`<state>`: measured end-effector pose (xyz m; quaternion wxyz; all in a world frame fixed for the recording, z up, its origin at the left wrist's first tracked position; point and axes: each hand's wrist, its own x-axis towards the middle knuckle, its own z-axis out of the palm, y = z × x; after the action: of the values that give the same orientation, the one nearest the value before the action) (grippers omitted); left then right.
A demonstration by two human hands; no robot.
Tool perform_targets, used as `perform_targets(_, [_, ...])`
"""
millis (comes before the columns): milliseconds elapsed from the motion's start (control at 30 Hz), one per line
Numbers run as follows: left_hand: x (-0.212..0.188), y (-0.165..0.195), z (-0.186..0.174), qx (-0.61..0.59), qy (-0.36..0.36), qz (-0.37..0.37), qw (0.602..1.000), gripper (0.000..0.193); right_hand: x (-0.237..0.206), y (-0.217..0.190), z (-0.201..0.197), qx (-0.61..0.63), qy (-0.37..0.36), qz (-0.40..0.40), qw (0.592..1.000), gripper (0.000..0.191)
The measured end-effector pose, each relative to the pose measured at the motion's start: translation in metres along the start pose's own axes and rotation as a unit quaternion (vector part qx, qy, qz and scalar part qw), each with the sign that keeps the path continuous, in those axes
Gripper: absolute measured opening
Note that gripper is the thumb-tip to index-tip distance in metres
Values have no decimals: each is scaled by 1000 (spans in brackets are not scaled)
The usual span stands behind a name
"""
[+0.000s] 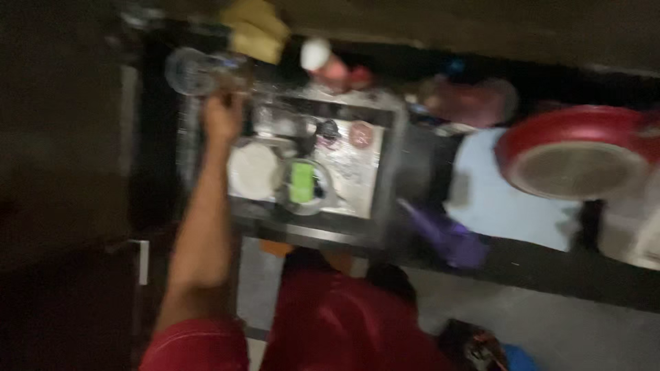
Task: The person scrubs a clear plastic container with a green sponge, rinses it under running water, and places it in a dish rack. They then wash and rinse a black lid and a small metal cup, placing each item in the rack.
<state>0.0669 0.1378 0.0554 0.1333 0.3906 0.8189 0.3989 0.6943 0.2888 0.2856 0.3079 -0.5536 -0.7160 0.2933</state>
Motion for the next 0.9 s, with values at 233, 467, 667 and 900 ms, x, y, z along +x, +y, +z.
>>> perform_targets(233, [20,8,9,-5,-49,166,985,36,-75,-209,149,223,-317,-56,920,44])
perform_targets(467, [38,24,-4,21,-271,75,960,57,-22,-112,476,86,-282,-42,955,38])
perform_targets(667, [32,-7,-31,-85,-230,29,969,59,-39,-143,492,119,-260,-37,958,13])
perform_targets(900, [15,-37,-45,-190,-438,-282,832,40,-66,-201,498,-200,-360,-194,890,28])
